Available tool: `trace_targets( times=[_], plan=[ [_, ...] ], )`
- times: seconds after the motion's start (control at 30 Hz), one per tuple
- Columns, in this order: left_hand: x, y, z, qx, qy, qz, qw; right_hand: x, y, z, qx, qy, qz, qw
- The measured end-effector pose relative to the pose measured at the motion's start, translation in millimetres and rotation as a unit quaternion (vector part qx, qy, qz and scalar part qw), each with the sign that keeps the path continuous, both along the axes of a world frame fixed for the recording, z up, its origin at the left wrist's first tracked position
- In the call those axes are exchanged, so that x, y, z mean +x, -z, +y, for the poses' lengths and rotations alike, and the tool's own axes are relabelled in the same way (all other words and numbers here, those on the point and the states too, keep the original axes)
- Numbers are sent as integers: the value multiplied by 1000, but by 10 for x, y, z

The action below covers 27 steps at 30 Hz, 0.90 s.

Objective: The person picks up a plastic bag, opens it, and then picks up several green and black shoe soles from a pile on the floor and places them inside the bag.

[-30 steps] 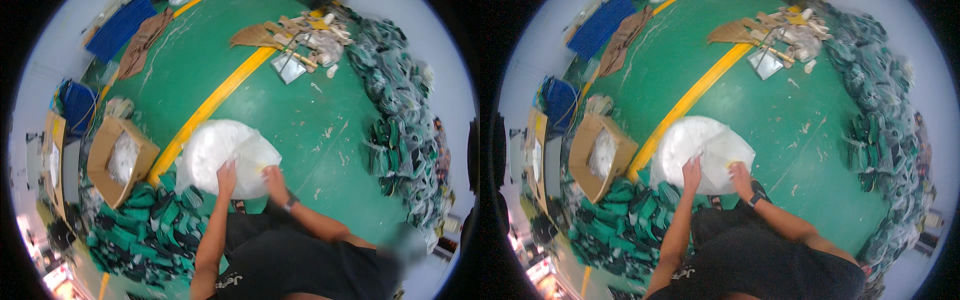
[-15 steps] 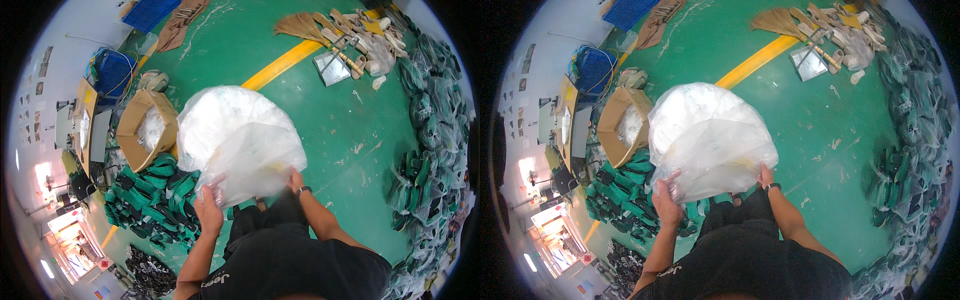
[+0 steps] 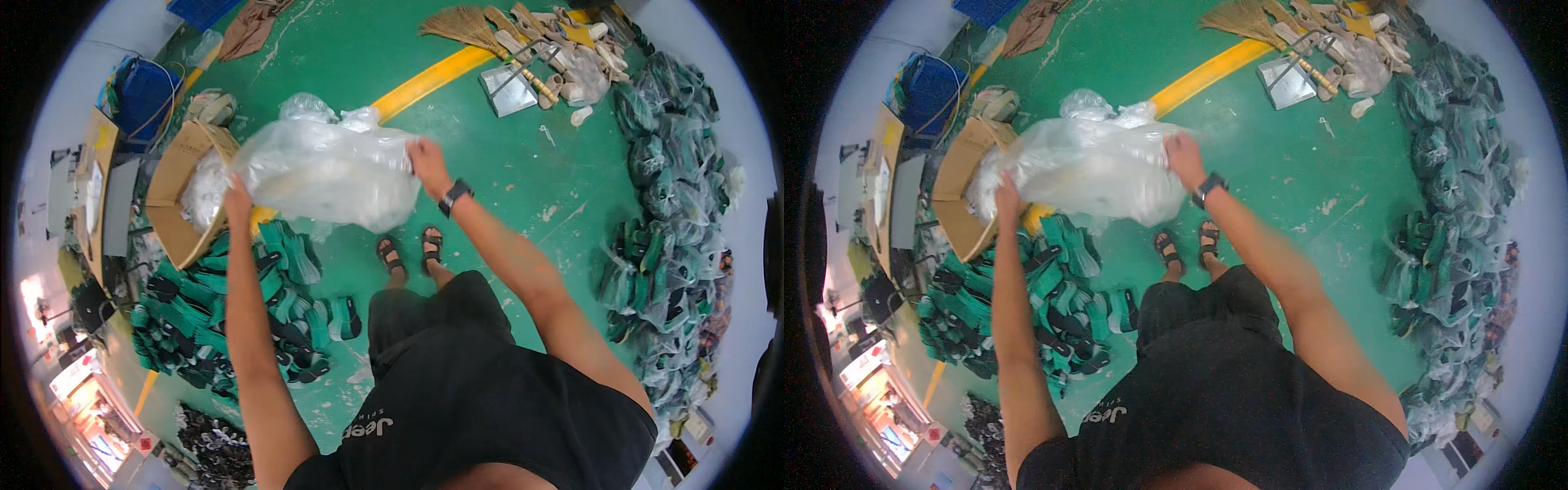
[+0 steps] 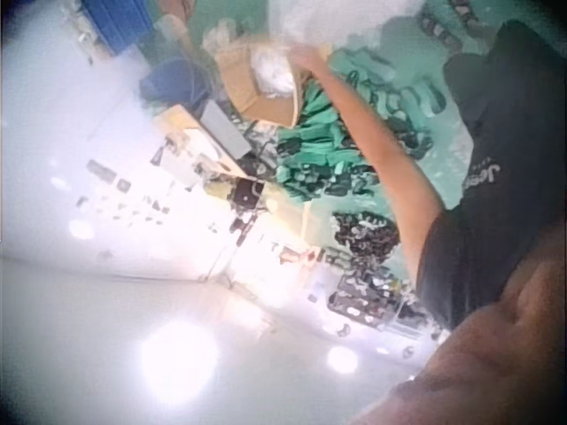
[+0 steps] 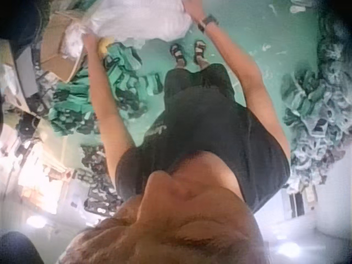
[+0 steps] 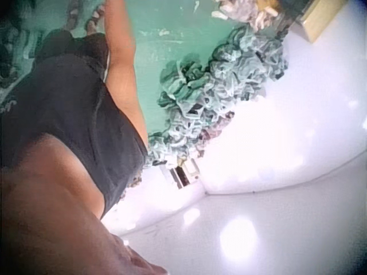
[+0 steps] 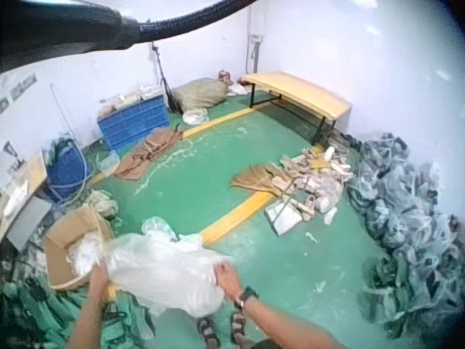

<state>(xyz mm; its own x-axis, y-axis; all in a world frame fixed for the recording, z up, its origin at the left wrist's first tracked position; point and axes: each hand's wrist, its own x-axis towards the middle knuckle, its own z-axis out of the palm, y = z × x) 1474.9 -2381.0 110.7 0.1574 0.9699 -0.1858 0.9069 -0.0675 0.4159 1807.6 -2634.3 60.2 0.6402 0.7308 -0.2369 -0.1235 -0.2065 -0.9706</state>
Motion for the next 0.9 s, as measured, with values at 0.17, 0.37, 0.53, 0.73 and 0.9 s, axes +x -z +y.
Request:
trace_targets(
  times=[0.17,0.37,0.53,0.73,0.9],
  plan=[
    [159,-510,60,104,-22,-166,980,293,-1393,143,66,3,104,992],
    [-90,-1461,-215,164,-68,-326,929,335,-2548,60,164,41,-35,985],
    [-41,-2095,-558,105,-122,-629,760,152,-3394,-26,233,51,-101,966],
    [93,-838,-321,30,-243,-663,708,613,-2401,-330,-46,-68,-299,951],
    [884,-1444,-1193,-71,-120,-713,687,60,-2818,-412,91,-62,-515,850]
  ],
)
